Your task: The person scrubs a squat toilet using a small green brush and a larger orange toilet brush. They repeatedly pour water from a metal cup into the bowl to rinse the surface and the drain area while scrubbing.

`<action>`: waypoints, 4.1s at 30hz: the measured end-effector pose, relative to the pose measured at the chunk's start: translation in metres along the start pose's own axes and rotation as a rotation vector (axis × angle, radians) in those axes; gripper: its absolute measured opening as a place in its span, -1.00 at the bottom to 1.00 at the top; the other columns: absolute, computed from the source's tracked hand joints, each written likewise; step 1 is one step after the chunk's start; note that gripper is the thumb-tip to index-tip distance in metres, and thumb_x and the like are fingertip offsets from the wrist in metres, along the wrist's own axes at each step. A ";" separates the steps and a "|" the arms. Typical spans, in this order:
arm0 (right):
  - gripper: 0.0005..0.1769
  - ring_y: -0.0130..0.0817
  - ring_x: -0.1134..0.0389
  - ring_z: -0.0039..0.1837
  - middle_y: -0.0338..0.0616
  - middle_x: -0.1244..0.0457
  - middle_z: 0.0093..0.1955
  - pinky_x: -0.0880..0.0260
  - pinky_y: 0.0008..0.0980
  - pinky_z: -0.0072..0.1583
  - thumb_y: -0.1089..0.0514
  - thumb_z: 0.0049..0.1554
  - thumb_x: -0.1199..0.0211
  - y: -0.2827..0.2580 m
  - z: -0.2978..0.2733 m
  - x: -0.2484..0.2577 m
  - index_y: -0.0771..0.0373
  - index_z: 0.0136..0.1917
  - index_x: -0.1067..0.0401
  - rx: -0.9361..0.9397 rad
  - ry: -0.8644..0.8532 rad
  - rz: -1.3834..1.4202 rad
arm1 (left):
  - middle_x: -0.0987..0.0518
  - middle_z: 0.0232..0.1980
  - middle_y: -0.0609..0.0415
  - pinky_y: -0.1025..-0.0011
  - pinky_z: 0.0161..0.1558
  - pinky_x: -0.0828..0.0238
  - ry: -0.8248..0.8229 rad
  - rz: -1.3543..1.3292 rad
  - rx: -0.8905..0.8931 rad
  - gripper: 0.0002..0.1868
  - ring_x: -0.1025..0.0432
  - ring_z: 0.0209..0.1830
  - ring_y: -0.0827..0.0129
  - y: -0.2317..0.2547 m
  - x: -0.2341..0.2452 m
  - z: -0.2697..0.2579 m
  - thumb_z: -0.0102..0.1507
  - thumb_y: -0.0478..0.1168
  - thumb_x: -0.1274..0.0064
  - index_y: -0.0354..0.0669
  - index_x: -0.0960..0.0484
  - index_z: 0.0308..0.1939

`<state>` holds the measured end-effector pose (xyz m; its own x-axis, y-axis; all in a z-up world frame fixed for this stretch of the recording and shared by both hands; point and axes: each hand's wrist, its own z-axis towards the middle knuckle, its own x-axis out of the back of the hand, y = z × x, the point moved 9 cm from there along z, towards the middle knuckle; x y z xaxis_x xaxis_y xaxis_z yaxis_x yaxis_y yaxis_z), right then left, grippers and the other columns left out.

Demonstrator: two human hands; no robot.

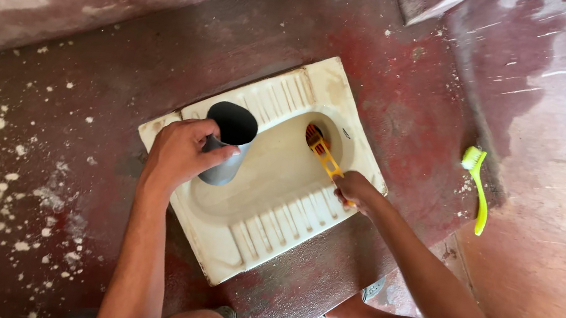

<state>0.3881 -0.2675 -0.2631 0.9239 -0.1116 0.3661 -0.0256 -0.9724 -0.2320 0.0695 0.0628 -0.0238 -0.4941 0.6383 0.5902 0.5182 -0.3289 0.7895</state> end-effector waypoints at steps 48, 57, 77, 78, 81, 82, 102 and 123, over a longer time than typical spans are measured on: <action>-0.73 -0.06 -0.45 0.08 0.03 -0.43 0.08 -0.44 -0.02 0.08 0.11 0.11 -0.35 -0.186 0.019 0.080 0.20 0.07 -0.62 0.087 0.363 -1.286 | -0.57 -0.46 -0.02 0.25 -0.40 -0.35 -0.081 -0.033 0.031 -0.61 -0.46 -0.51 0.22 0.018 -0.014 0.000 0.01 0.02 -0.43 -0.16 -0.69 -0.31; -0.89 -0.32 -0.44 -0.15 -0.17 -0.30 -0.18 -0.43 -0.27 -0.16 0.19 0.21 -0.14 -0.154 -0.083 0.030 0.21 -0.01 -0.44 1.018 0.465 -1.966 | -0.61 -0.42 0.02 0.26 -0.42 -0.36 -0.053 -0.035 -0.014 -0.60 -0.48 -0.49 0.24 0.014 -0.015 -0.001 -0.03 0.03 -0.44 -0.14 -0.70 -0.32; -0.65 -0.35 -0.41 -0.18 -0.14 -0.33 -0.09 -0.40 -0.33 -0.25 0.01 0.17 -0.20 -0.127 -0.043 0.055 0.16 0.18 -0.49 0.301 0.234 -1.318 | -0.68 -0.32 0.00 0.29 -0.30 -0.48 -0.129 0.001 0.011 -0.61 -0.58 -0.38 0.27 0.015 -0.036 0.001 0.02 0.07 -0.40 -0.07 -0.74 -0.25; -0.64 -0.36 -0.41 -0.18 -0.15 -0.33 -0.08 -0.40 -0.34 -0.25 0.01 0.16 -0.20 -0.135 -0.057 0.045 0.15 0.19 -0.49 0.450 0.439 -1.534 | -0.69 -0.31 0.01 0.28 -0.29 -0.48 -0.162 0.025 -0.006 -0.61 -0.59 -0.36 0.27 0.021 -0.042 0.004 0.02 0.08 -0.40 -0.05 -0.74 -0.25; -0.65 -0.40 -0.41 -0.20 -0.16 -0.31 -0.08 -0.44 -0.37 -0.26 0.15 0.15 -0.18 -0.128 -0.078 0.006 0.18 0.21 -0.43 0.831 0.533 -1.880 | -0.70 -0.29 0.04 0.25 -0.22 -0.49 -0.248 0.093 -0.069 -0.62 -0.59 -0.32 0.25 0.041 -0.062 0.010 0.03 0.11 -0.38 -0.02 -0.73 -0.26; -0.71 -0.38 -0.41 -0.15 -0.16 -0.31 -0.07 -0.44 -0.34 -0.20 0.16 0.19 -0.15 -0.118 -0.075 0.001 0.21 0.18 -0.44 0.832 0.477 -1.895 | -0.70 -0.29 0.04 0.23 -0.20 -0.48 -0.270 0.115 -0.099 -0.63 -0.59 -0.30 0.24 0.047 -0.068 0.009 0.05 0.11 -0.37 -0.02 -0.73 -0.27; -0.83 -0.23 -0.49 -0.04 -0.03 -0.38 -0.09 -0.49 -0.24 -0.12 0.18 0.19 -0.20 -0.118 -0.071 0.018 0.27 0.02 -0.48 0.579 0.498 -1.562 | -0.68 -0.24 -0.01 0.16 -0.19 -0.46 -0.301 0.078 -0.165 -0.58 -0.57 -0.21 0.08 0.050 -0.095 -0.006 0.02 0.10 -0.39 -0.13 -0.67 -0.30; -0.33 -0.35 -0.43 -0.24 -0.08 -0.40 -0.23 -0.46 -0.39 -0.25 -0.33 0.29 -0.10 -0.078 0.031 0.076 0.36 -0.11 -0.55 -0.128 -0.011 -0.475 | -0.68 -0.30 -0.04 0.17 -0.22 -0.46 -0.293 0.046 -0.144 -0.60 -0.58 -0.26 0.08 0.045 -0.080 0.000 0.02 0.12 -0.37 -0.09 -0.70 -0.32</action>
<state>0.4717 -0.1936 -0.2450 0.8486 0.3519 0.3951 0.3537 -0.9327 0.0709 0.1324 -0.0039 -0.0355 -0.2397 0.7869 0.5686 0.4206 -0.4437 0.7914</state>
